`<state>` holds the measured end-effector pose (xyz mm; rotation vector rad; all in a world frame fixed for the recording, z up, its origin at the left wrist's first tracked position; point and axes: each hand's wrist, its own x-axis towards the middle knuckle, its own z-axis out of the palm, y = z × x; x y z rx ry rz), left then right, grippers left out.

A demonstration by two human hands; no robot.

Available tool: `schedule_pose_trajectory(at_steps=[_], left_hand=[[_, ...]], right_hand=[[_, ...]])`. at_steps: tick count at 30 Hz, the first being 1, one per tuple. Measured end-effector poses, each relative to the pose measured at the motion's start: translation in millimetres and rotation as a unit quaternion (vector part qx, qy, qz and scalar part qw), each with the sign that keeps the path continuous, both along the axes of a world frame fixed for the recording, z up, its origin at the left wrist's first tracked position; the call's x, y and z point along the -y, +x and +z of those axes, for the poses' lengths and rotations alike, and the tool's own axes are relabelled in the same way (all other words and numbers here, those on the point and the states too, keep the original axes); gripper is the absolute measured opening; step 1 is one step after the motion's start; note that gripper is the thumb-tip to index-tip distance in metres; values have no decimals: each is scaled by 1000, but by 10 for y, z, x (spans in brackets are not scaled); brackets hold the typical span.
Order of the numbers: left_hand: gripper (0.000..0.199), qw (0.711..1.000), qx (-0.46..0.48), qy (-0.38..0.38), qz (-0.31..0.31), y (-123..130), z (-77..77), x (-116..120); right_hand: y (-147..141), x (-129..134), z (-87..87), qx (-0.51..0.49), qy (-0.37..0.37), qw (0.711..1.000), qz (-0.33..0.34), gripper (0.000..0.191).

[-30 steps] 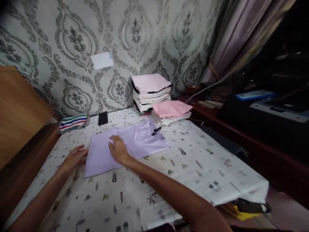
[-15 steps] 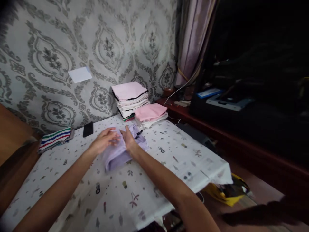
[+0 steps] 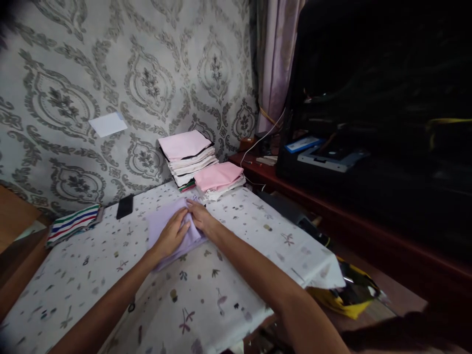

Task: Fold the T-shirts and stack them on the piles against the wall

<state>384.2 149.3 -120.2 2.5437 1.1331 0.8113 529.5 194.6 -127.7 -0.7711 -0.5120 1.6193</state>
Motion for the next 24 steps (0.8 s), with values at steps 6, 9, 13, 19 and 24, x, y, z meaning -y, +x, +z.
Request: schedule_pose_trajectory(at_steps=[6,9,13,19,24], left_hand=[[25,999,-39,-5,-14,53,172,-323],[23,997,-54,-17,55,-6,270,-741],[21,990,-77,-50,107,20,266,-1223],[7,985,-106,-82,113,180,97,-1394],[10,986,-89,-58,126,237,100,-1399]], right_hand=[[350,47,-106,72,-19,996,-50,48],[375,145,-124,106,-6,992,-66,47],[405,386,-76,238,43,966,-88,39],[446,715,-20,517,145,842,-52,42],[523,727,-27,554,140,817,-73,37]])
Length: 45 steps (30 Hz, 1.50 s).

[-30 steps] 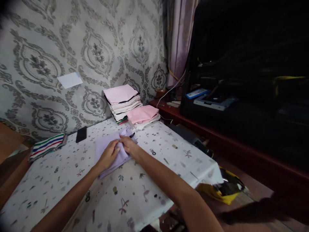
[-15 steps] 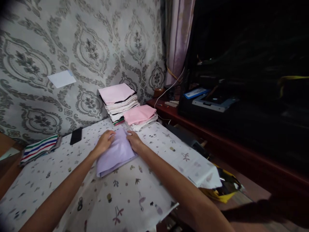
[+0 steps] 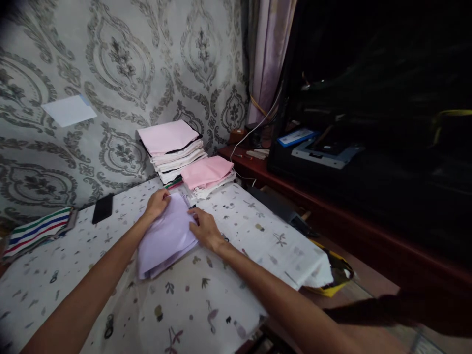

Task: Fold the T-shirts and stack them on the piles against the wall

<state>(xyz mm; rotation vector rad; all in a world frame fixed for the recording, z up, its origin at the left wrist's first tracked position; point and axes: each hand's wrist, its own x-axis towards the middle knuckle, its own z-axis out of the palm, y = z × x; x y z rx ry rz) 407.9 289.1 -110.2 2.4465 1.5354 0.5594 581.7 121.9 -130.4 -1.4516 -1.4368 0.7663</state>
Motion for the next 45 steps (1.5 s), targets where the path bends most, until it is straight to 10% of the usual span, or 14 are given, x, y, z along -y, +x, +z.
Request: schedule_pose_trajectory(at_steps=[10,21,30,39,45], left_hand=[[28,999,31,6,-27,-192,114,367],[58,985,-73,68,-141,-770,-228,2109],[22,973,-128,173,-89,-844,-59,2152],[23,963,-142,217,-76,-891,-62,2160],[26,971,-90,203,-91,-964,-31,2192]], right_hand=[[100,-36,101,206,67,976,-4,23],[-452,-1000,-105,-2,58,975,216,16],[-411,-966,-155,67,74,976,195,18],[-315,-145,163,79,188,931,302,31],[-445,390,-24,107,190,914,342,15]])
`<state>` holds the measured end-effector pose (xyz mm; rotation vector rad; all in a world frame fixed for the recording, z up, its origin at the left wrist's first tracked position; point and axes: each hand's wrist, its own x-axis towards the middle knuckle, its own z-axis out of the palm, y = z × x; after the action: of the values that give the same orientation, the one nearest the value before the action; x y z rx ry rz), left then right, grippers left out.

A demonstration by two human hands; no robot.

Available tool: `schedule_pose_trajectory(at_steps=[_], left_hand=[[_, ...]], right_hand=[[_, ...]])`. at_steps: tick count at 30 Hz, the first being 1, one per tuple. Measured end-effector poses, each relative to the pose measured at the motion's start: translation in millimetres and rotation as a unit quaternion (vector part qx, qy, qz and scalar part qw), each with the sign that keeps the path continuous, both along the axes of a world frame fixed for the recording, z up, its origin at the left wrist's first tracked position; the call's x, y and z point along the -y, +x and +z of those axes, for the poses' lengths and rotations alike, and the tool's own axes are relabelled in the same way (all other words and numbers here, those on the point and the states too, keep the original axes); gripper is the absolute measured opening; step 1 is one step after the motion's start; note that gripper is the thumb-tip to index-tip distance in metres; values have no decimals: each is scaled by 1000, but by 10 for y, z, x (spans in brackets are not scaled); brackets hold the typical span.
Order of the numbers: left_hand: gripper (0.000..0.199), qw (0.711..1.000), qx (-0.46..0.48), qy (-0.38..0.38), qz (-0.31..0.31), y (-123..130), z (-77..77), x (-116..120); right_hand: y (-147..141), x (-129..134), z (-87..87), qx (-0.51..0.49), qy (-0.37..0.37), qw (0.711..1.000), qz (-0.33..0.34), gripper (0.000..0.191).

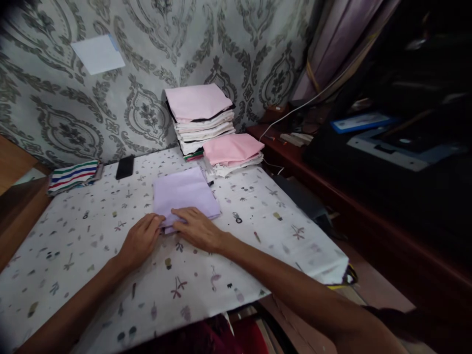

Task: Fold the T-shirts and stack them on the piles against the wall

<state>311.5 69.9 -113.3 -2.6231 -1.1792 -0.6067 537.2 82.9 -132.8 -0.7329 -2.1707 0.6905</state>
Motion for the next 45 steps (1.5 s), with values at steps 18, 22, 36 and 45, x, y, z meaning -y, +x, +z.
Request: schedule_pose_trajectory(at_steps=[18,22,36,45], left_hand=[[16,991,-16,123,-55,75,-42,34],[23,985,-27,153,-80,74,-1,24],[28,979,144,-144,-16,39,166,-271],[60,928,77,-329,157,-9,-250,-1423]], right_hand=[[-192,-123,-144,76,284,949,-112,20],[-210,-98,-119,102,300,940,-125,22],[-223,-107,106,205,174,963,-29,14],[-241,-93,12,195,191,962,-23,21]])
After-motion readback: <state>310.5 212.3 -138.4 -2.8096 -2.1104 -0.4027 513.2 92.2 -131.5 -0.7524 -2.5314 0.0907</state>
